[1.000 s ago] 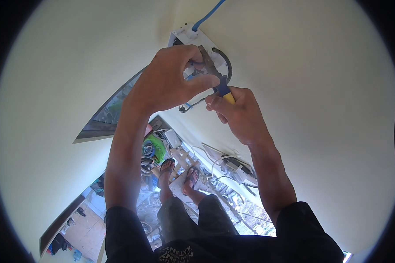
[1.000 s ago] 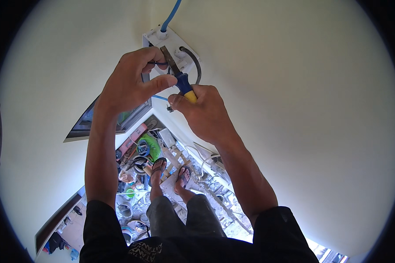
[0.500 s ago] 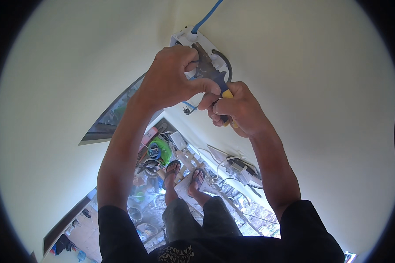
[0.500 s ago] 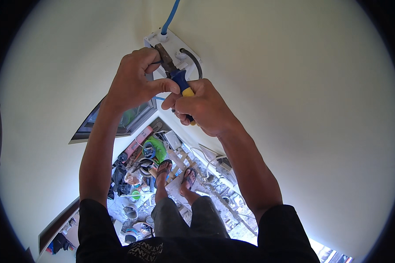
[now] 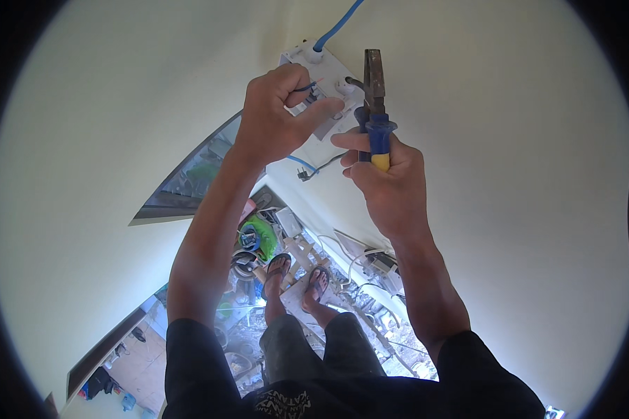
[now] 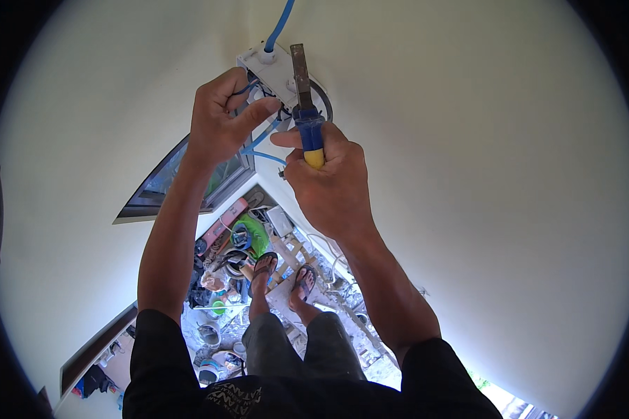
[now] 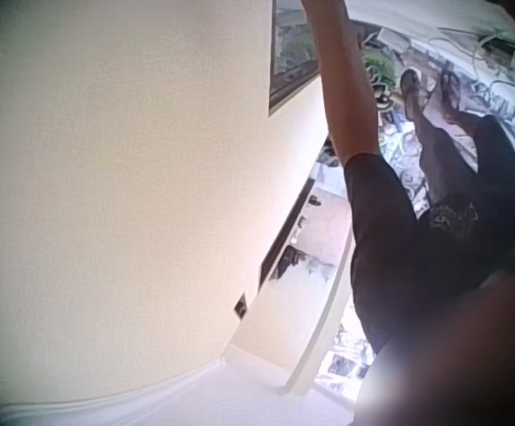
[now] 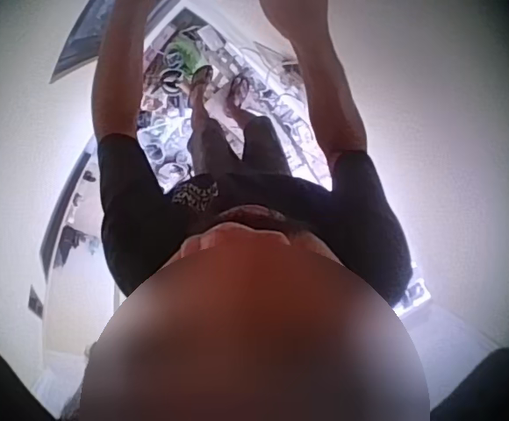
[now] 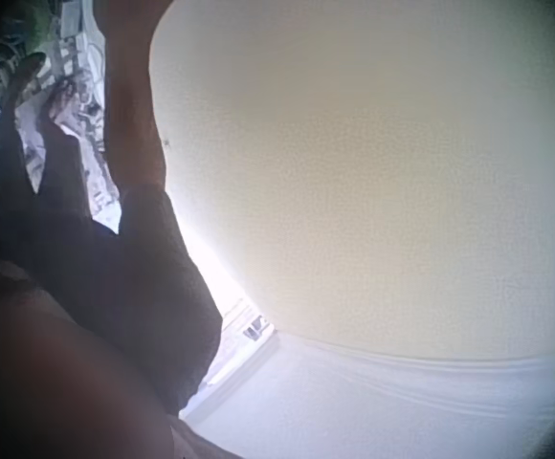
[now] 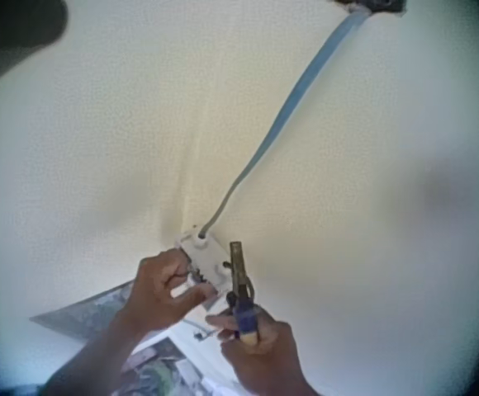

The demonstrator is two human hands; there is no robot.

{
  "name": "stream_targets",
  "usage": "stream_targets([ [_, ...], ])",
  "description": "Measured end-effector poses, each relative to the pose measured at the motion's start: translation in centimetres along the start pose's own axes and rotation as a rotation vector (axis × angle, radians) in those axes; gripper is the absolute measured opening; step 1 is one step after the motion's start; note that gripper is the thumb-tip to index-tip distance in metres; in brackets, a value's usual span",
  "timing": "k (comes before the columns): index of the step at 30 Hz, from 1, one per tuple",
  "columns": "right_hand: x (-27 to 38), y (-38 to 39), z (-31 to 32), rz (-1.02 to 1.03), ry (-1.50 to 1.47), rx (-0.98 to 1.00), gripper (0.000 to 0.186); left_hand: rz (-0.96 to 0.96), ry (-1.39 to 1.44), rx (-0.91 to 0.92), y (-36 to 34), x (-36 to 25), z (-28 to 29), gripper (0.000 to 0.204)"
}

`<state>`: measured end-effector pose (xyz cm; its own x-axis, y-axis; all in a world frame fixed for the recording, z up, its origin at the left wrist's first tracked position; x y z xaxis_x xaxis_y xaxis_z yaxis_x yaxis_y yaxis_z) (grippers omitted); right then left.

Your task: Wire an electrical junction box using pliers and a screwdriver.

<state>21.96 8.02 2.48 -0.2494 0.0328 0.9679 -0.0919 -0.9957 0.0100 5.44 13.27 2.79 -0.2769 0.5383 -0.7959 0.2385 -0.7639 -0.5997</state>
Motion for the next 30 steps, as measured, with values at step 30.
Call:
stream_targets([
  [30, -1.7, 1.8, 2.0, 0.273, 0.173, -0.251, 0.014, 0.549, -0.170, -0.103, 8.0, 3.9, 1.7, 0.044],
])
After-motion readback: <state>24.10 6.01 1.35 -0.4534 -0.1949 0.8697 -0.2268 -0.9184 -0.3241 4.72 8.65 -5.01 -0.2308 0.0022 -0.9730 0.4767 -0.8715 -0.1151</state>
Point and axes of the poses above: each hand's wrist, its own y-axis away from the middle knuckle, its own z-axis out of the back of the hand, x = y × z, the point moved 9 cm from there along -y, towards the middle knuckle, and after that the axes turned 14 degrees about -x, right-handed, at the moved point
